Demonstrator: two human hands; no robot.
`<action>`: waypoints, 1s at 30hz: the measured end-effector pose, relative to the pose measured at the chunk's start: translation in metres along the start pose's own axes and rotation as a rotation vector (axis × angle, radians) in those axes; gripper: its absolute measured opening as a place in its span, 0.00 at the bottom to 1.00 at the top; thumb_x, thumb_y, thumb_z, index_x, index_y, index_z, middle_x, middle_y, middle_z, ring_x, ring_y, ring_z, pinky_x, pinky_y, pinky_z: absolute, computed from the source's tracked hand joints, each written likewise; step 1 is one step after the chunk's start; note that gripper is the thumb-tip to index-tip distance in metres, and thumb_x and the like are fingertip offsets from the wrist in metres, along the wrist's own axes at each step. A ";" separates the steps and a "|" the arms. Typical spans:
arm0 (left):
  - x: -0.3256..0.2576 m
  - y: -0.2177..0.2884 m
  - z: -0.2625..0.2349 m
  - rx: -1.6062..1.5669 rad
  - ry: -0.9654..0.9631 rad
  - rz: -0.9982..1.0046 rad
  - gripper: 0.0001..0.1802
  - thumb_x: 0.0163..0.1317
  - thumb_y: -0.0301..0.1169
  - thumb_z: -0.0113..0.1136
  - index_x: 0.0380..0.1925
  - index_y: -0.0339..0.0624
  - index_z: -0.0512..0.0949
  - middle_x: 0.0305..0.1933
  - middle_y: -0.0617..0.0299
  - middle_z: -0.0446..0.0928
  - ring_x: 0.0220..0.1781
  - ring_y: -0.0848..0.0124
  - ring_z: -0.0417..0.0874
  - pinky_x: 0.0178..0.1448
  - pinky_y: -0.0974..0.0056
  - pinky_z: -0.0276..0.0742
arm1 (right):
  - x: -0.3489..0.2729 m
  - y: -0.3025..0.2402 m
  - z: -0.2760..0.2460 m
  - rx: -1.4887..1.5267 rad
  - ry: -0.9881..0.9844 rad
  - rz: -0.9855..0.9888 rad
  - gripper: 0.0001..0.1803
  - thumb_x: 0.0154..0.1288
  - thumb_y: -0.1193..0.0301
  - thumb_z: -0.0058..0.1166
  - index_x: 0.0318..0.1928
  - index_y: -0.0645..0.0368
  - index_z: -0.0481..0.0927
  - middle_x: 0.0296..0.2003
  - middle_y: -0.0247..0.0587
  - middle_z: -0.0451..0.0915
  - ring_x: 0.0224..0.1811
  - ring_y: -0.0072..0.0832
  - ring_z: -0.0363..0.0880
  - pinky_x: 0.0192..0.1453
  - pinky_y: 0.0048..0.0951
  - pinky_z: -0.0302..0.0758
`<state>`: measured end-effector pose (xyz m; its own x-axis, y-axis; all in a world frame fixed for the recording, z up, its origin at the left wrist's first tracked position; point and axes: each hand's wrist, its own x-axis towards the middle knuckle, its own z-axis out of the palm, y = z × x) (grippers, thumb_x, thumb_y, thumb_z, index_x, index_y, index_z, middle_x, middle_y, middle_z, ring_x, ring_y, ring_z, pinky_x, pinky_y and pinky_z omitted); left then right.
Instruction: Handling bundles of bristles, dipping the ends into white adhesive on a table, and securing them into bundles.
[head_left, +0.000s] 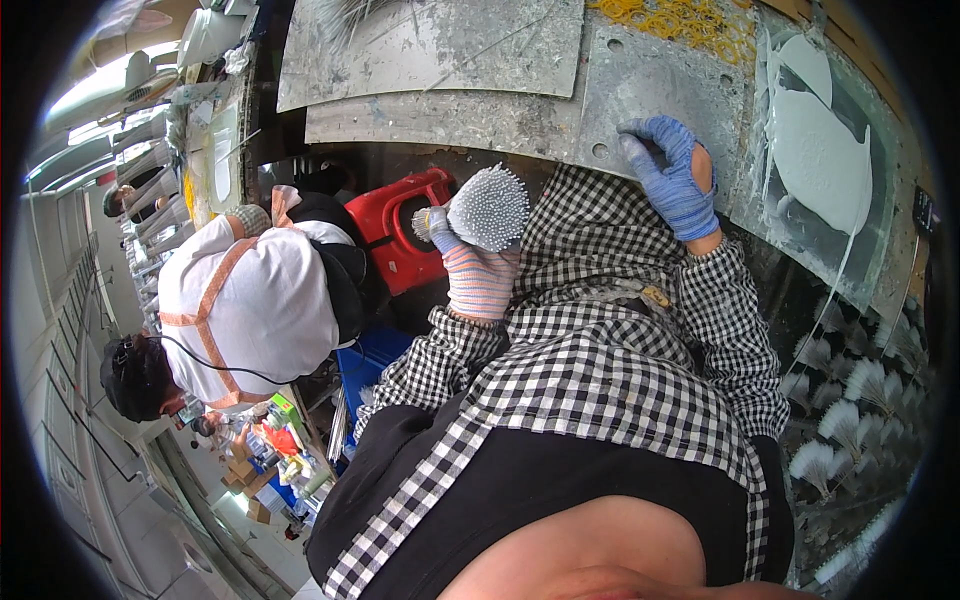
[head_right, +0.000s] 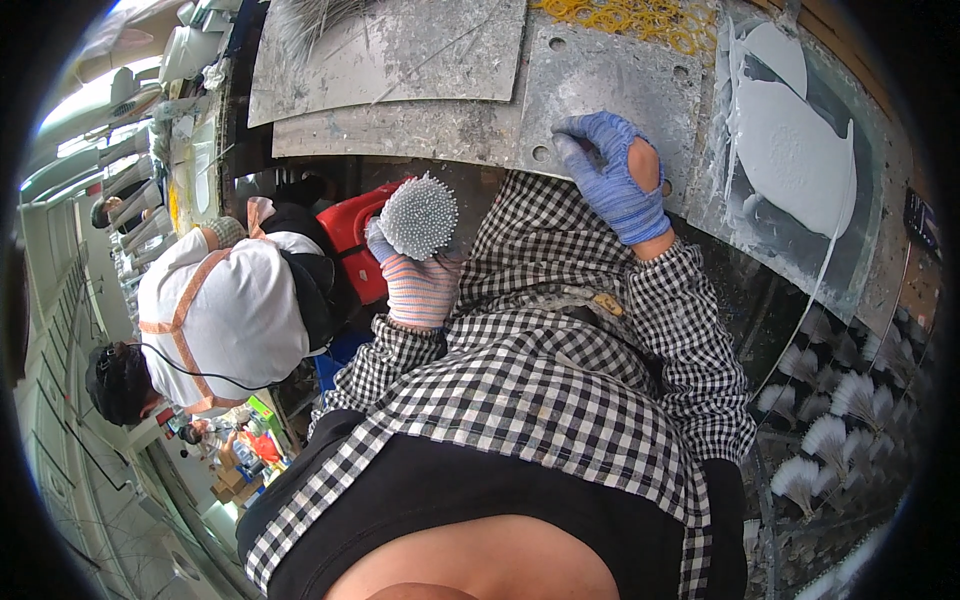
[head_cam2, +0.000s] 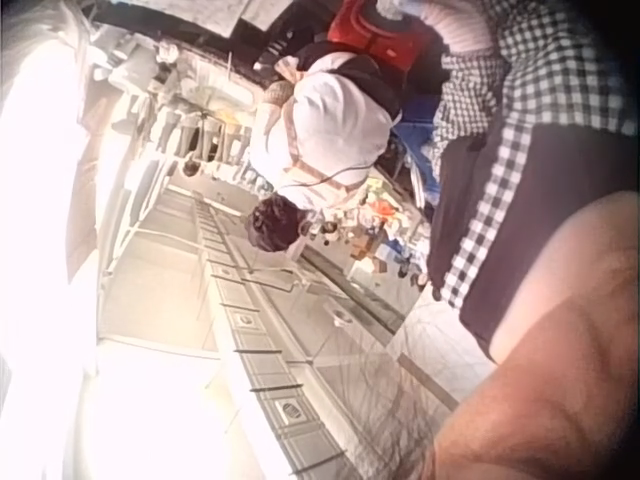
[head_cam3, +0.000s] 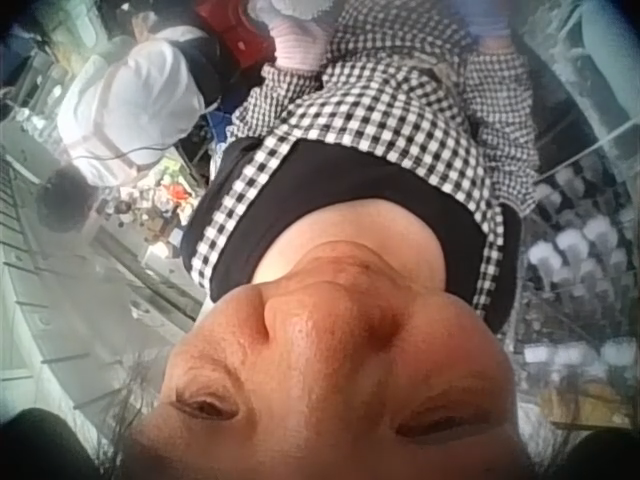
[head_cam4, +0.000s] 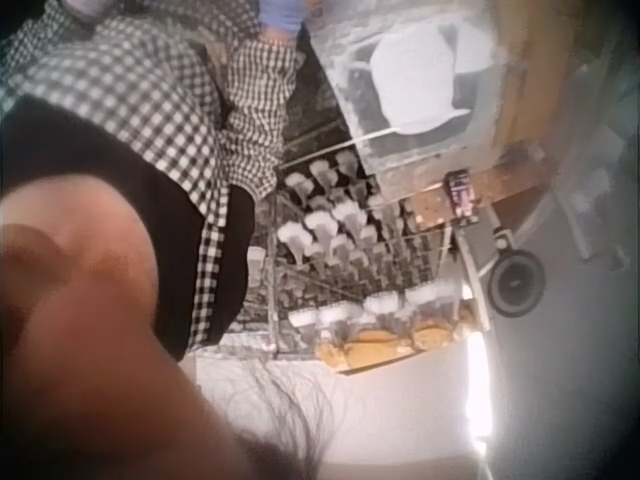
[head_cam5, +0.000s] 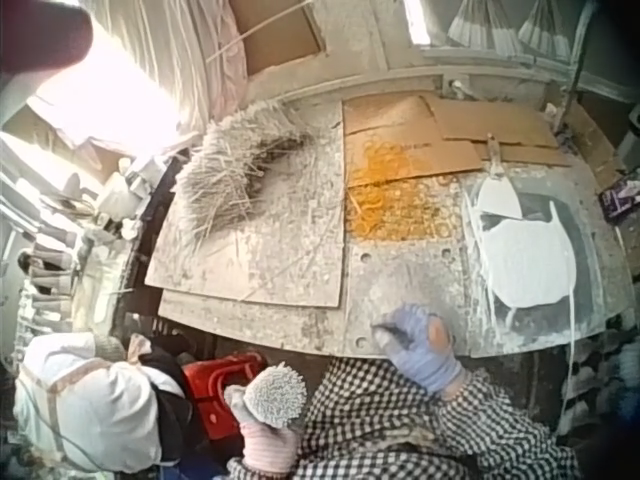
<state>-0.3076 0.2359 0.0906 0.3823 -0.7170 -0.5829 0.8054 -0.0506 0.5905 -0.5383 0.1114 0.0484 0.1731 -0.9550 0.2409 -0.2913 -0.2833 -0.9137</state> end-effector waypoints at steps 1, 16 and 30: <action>0.000 0.000 0.001 -0.003 0.019 -0.003 0.33 0.74 0.59 0.39 0.63 0.47 0.74 0.67 0.61 0.75 0.66 0.62 0.77 0.66 0.57 0.78 | 0.000 0.000 0.000 0.013 0.001 0.000 0.09 0.63 0.70 0.65 0.42 0.59 0.87 0.35 0.40 0.86 0.36 0.30 0.85 0.40 0.28 0.80; 0.003 0.012 0.035 0.351 -0.233 0.348 0.41 0.68 0.57 0.58 0.63 0.30 0.66 0.60 0.52 0.73 0.64 0.61 0.73 0.73 0.55 0.66 | 0.004 -0.003 0.000 0.053 -0.037 0.124 0.12 0.65 0.65 0.65 0.45 0.57 0.87 0.39 0.39 0.88 0.38 0.26 0.86 0.43 0.27 0.81; 0.029 0.022 0.118 0.587 -0.416 -0.192 0.29 0.68 0.46 0.64 0.57 0.32 0.73 0.54 0.47 0.80 0.54 0.58 0.84 0.62 0.53 0.81 | 0.063 -0.064 -0.031 0.231 -0.549 0.144 0.37 0.56 0.41 0.67 0.50 0.63 0.83 0.41 0.46 0.86 0.45 0.33 0.86 0.55 0.35 0.80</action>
<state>-0.3325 0.1320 0.1521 -0.0372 -0.8564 -0.5150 0.4222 -0.4806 0.7686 -0.5381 0.0664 0.1318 0.6246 -0.7800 -0.0378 -0.1465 -0.0695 -0.9868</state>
